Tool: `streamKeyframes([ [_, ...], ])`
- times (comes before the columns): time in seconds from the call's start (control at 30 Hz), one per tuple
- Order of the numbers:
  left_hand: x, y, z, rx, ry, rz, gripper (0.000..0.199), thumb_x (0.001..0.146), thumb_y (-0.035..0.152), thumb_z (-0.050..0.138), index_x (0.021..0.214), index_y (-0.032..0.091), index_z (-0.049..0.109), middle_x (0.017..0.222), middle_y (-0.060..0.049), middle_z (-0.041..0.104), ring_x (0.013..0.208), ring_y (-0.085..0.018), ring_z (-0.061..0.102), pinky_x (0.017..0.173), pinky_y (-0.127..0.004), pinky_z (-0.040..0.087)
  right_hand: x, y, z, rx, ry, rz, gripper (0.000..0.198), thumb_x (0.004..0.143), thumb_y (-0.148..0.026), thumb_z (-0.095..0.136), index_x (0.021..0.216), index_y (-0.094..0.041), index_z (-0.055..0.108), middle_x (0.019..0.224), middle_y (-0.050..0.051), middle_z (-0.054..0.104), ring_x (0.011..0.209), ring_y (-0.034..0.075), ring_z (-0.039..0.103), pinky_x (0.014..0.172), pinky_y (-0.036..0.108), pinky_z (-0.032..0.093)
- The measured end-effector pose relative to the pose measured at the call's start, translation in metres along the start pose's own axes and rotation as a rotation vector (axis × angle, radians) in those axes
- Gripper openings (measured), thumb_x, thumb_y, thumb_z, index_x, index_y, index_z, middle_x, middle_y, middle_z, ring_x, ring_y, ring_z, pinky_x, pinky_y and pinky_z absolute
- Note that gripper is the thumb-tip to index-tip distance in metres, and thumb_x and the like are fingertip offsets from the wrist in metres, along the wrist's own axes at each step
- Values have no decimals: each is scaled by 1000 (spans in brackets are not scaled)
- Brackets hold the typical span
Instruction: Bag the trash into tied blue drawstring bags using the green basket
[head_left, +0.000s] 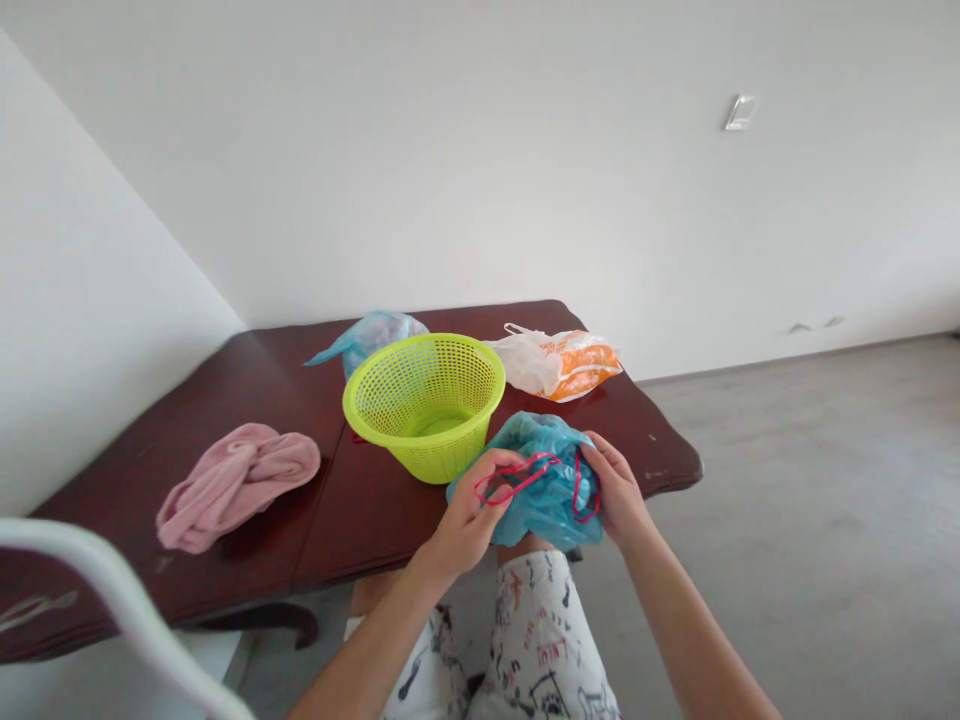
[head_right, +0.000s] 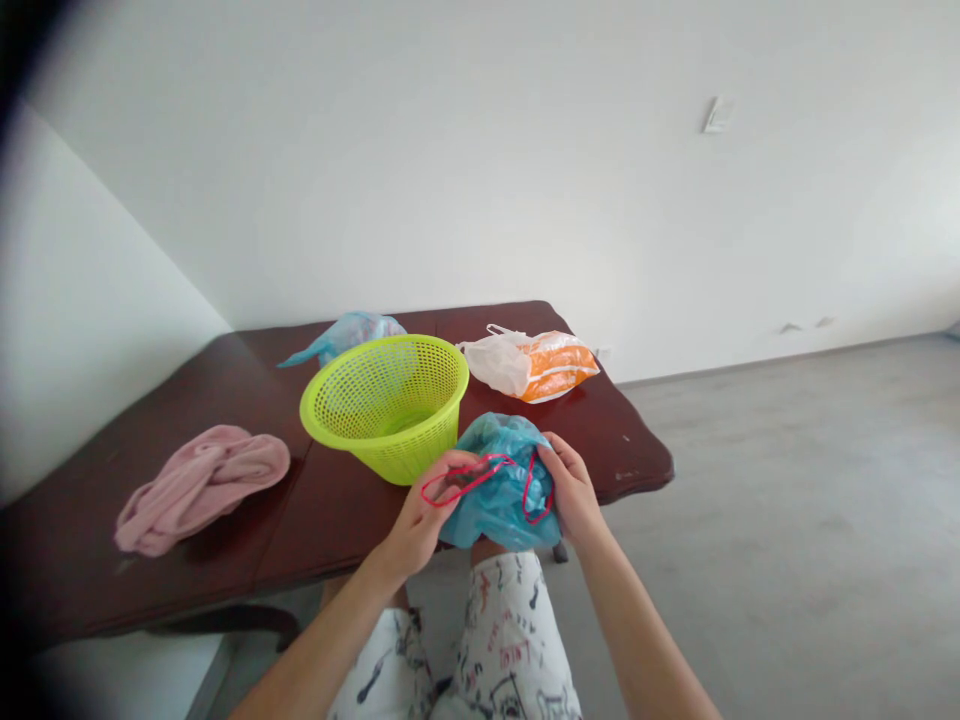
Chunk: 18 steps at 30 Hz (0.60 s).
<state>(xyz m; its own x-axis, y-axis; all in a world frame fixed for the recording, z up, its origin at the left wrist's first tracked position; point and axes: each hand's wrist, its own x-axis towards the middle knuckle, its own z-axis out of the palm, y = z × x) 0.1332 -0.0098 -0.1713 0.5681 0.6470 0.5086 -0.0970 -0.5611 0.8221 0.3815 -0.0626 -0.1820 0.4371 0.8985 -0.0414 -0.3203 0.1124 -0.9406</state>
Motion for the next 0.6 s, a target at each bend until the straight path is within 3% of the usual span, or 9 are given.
streamKeyframes([
  [0.1,10,-4,11,24,0,-6,33,120,41,65,149,25,73,149,-15,77,143,-34,73,127,-53,58,-9,-4,12,167,-102,114,59,80,-74,98,113,-26,91,105,9,91,96,35,84,84,46,71],
  [0.17,17,-7,14,124,36,-33,32,115,39,74,144,25,73,143,-14,79,135,-32,75,122,-50,60,-14,-4,17,180,-170,125,63,82,-75,97,122,-27,92,112,9,92,103,37,85,90,50,72],
  [0.23,22,-10,14,185,77,-70,23,113,35,74,134,24,75,129,-11,82,120,-29,78,111,-45,62,-17,-1,19,89,-172,78,59,82,-72,100,122,-29,91,108,6,91,96,32,84,88,46,71],
  [0.37,20,-12,9,237,120,-111,15,116,34,69,116,24,80,112,-7,84,105,-26,80,97,-39,62,-18,4,16,-156,-150,-70,40,88,-61,103,102,-26,91,90,3,84,78,24,74,74,35,63],
  [0.5,5,-11,0,285,285,-114,14,118,34,70,116,25,80,111,-6,85,104,-25,80,94,-37,61,-12,7,8,-89,92,-120,42,84,-59,105,104,-25,89,89,4,85,71,22,70,61,31,55],
  [0.6,-9,-8,-7,328,382,-98,13,120,34,70,117,26,80,111,-5,84,104,-24,80,95,-36,60,-8,6,4,42,262,-156,47,84,-59,105,111,-26,86,95,4,86,72,20,71,62,30,56],
])
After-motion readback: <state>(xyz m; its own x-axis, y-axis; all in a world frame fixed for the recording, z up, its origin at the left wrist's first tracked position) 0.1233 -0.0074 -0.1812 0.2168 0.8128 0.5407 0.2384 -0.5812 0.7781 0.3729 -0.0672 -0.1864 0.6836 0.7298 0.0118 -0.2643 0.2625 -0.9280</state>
